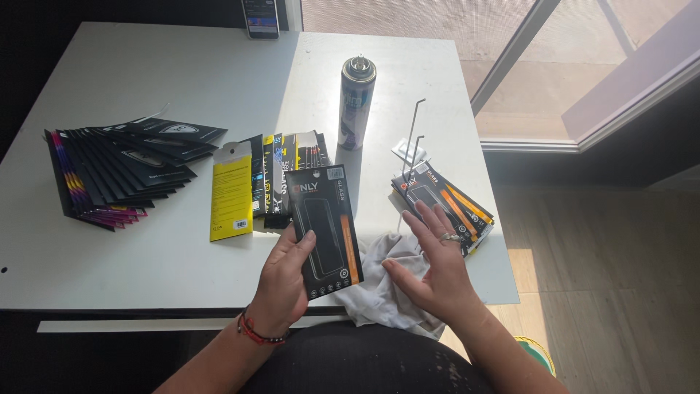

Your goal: The person cleans several screen protector packages using a cloth and a spray, handling them one at a time and placing them into stacks on a table.

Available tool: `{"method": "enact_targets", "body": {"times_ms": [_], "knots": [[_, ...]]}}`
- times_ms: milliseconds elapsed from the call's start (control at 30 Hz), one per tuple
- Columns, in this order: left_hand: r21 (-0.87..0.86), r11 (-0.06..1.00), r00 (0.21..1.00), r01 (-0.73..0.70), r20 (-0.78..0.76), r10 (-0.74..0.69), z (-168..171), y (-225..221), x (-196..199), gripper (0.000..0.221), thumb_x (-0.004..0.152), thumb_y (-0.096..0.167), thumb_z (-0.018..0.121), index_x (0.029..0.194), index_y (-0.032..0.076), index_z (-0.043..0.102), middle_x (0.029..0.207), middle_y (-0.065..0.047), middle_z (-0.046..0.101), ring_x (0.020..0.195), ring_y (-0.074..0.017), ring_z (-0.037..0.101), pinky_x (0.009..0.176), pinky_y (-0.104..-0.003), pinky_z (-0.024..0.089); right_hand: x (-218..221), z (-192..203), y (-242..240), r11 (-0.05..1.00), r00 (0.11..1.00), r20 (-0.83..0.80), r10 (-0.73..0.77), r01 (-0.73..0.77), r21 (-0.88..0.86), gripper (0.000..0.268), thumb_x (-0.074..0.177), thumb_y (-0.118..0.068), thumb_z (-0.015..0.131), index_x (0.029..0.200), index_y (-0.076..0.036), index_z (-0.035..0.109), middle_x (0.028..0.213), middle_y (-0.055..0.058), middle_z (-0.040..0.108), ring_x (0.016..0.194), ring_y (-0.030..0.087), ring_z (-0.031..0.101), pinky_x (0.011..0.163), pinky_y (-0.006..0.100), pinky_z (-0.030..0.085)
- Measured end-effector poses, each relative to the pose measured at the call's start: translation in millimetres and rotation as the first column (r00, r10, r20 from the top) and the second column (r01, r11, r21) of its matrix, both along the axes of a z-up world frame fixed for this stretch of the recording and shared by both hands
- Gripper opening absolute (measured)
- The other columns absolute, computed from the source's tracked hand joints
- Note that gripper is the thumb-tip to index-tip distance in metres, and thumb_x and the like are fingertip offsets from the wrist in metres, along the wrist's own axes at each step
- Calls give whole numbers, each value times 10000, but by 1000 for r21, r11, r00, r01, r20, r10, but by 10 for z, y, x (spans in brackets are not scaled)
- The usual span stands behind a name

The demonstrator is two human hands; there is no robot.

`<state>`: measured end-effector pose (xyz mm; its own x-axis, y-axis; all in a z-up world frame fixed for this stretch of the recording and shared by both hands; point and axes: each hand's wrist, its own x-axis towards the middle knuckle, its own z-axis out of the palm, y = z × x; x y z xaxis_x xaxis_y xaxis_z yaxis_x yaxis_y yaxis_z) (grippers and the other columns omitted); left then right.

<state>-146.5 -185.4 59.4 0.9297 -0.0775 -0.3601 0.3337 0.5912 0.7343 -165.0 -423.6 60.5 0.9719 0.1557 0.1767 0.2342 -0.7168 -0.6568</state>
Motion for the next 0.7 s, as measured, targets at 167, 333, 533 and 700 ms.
{"method": "enact_targets", "body": {"times_ms": [167, 333, 533, 700], "knots": [[-272, 920, 958, 283, 123, -258, -135, -399, -96, 570, 1014, 173, 515, 1576, 137, 434, 1439, -91, 584, 1134, -234, 619, 943, -349, 538, 53, -52, 340, 952, 971, -73, 228, -206, 226, 1267, 659, -480, 901, 1610, -42, 188, 1670, 260, 259, 1595, 351, 191, 1233, 432, 270], [374, 898, 721, 230, 554, -416, -122, 11, -11, 586, 953, 166, 652, 1495, 32, 475, 1479, -178, 536, 1303, -327, 549, 1069, -444, 490, 244, 176, 123, 988, 995, 37, 92, -96, 118, 1043, 683, -274, 848, 1566, -23, 353, 1551, 308, 402, 1398, 443, 451, 1110, 513, 413], [949, -26, 849, -315, 270, -454, -655, 995, 394, 688, 892, 344, 741, 1498, 119, 508, 1573, -216, 407, 1449, -514, 325, 1152, -696, 279, 660, 333, -614, 963, 953, 236, -189, 227, -144, 1060, 622, -340, 886, 1564, -84, 473, 1518, 321, 464, 1274, 565, 536, 1007, 633, 482], [977, -211, 950, -33, -35, -311, -1188, 1424, 525, 808, 932, 480, 675, 1615, 201, 345, 1674, -190, 271, 1556, -481, 184, 1212, -685, 194, 891, 435, -762, 956, 964, 143, -223, 245, -160, 1026, 632, -279, 875, 1568, -112, 489, 1549, 320, 431, 1270, 586, 523, 970, 644, 484]]}}
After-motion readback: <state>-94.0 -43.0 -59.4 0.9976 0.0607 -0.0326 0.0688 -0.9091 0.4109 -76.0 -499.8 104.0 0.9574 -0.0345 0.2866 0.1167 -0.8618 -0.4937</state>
